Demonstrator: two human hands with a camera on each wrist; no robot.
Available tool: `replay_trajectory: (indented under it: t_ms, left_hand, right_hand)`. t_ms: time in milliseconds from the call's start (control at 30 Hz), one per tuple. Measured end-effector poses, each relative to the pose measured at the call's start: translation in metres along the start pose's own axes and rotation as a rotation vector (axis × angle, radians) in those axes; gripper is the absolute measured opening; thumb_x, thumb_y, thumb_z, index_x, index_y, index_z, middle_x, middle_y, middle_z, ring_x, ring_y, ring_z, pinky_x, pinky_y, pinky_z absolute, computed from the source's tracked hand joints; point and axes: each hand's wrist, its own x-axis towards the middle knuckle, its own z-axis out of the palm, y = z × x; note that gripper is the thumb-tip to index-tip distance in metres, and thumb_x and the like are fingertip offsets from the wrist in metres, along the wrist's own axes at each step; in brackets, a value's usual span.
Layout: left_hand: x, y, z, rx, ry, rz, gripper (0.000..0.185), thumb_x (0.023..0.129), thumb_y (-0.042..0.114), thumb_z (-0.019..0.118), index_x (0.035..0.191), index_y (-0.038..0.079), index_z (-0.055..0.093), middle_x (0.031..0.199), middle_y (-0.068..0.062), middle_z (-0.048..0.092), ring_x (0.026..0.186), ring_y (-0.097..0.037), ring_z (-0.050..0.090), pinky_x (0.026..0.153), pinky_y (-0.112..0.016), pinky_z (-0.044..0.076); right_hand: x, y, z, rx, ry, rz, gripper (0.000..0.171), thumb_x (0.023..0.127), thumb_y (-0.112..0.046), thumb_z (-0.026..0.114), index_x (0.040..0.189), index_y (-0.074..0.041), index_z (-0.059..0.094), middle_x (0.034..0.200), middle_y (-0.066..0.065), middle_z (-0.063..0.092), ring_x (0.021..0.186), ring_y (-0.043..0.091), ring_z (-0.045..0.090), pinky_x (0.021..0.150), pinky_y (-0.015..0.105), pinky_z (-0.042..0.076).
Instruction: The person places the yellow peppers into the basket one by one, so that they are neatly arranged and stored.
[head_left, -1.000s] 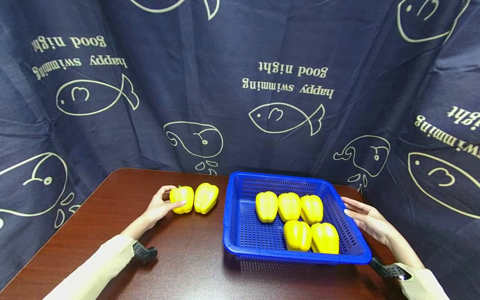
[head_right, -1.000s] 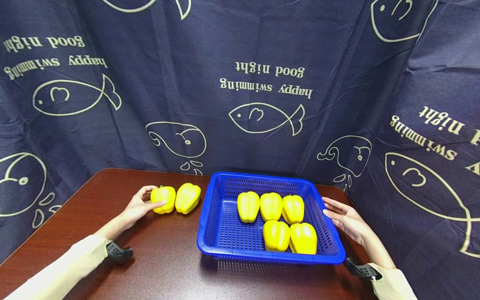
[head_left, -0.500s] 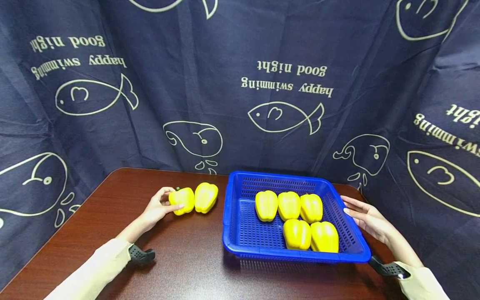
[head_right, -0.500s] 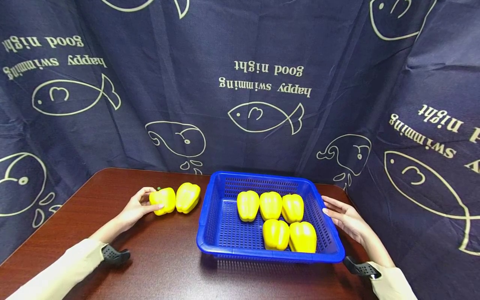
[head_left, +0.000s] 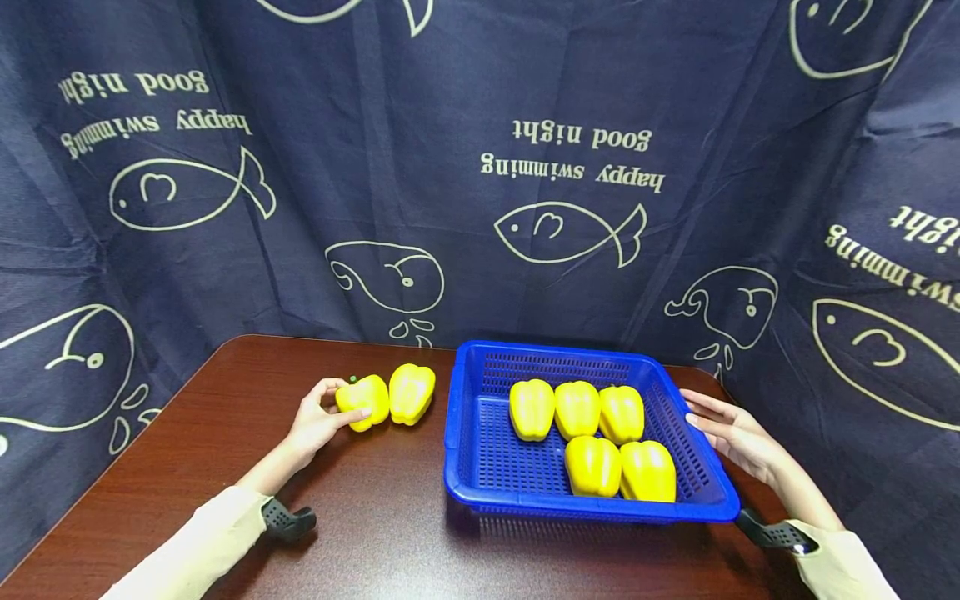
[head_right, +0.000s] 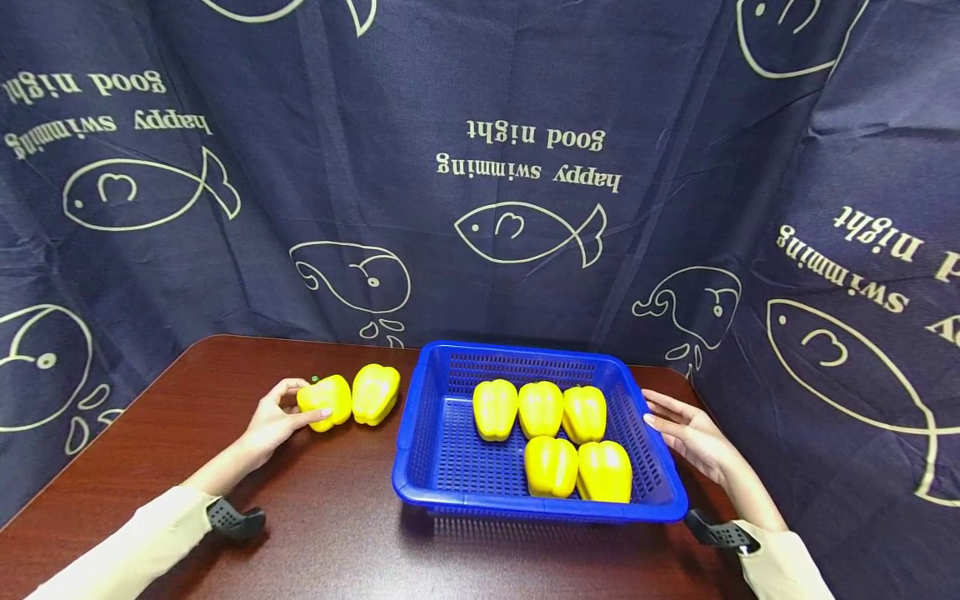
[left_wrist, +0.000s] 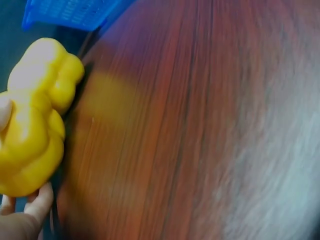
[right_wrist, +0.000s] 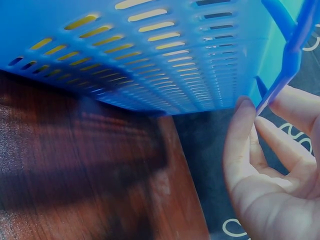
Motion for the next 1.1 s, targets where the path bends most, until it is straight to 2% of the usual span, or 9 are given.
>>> replay_trajectory:
  t_ms: [133,233,433,700,967,1100]
  left_hand:
    - [-0.005,0.003,0.003,0.011,0.040,-0.052,0.055,0.076,0.003,0.077,0.120,0.000,0.045,0.110,-0.009,0.047,0.077,-0.003,0.059,0.069,-0.013,0.049]
    - [-0.008,0.006,0.004,-0.001,0.042,-0.057,0.055,0.076,0.003,0.077,0.120,0.001,0.045,0.113,-0.011,0.046,0.077,-0.005,0.060,0.070,-0.014,0.050]
    - [-0.020,0.021,0.004,0.003,0.030,-0.050,0.056,0.076,0.005,0.078,0.121,0.000,0.046,0.114,-0.011,0.046,0.078,-0.005,0.060,0.068,-0.016,0.050]
    - [-0.039,0.040,0.003,-0.008,0.002,-0.089,0.054,0.076,0.006,0.078,0.120,0.002,0.047,0.113,-0.008,0.044,0.076,-0.006,0.062,0.066,-0.018,0.051]
    - [-0.055,0.058,0.013,0.001,0.017,-0.046,0.052,0.072,0.003,0.080,0.115,0.001,0.051,0.101,0.001,0.052,0.077,-0.009,0.063,0.070,-0.017,0.050]
    - [-0.061,0.069,0.021,-0.010,0.006,-0.039,0.052,0.072,0.003,0.080,0.116,0.001,0.052,0.101,0.001,0.052,0.078,-0.009,0.064,0.070,-0.018,0.051]
  right_hand:
    - [-0.001,0.000,0.000,0.013,-0.016,-0.011,0.038,0.099,-0.002,0.046,0.126,-0.027,0.057,0.115,-0.016,0.066,0.099,0.008,0.068,0.081,0.024,0.057]
    - [0.000,0.000,0.000,-0.002,0.002,0.004,0.038,0.099,-0.004,0.048,0.127,-0.028,0.056,0.114,-0.017,0.066,0.098,0.008,0.068,0.081,0.025,0.057]
    - [0.000,0.000,0.000,0.006,-0.007,-0.014,0.038,0.099,-0.003,0.048,0.126,-0.028,0.057,0.115,-0.016,0.066,0.099,0.007,0.068,0.081,0.024,0.056]
    - [-0.001,0.000,0.000,0.029,-0.015,-0.021,0.039,0.098,-0.001,0.047,0.126,-0.027,0.058,0.114,-0.015,0.066,0.099,0.008,0.068,0.081,0.023,0.056]
    - [-0.001,0.000,0.000,0.010,-0.023,-0.023,0.038,0.099,-0.003,0.047,0.129,-0.024,0.055,0.115,-0.016,0.065,0.100,0.007,0.067,0.082,0.023,0.056]
    - [-0.001,-0.001,0.000,-0.021,-0.007,-0.009,0.038,0.099,-0.005,0.048,0.133,-0.021,0.052,0.116,-0.018,0.065,0.099,0.007,0.068,0.082,0.023,0.056]
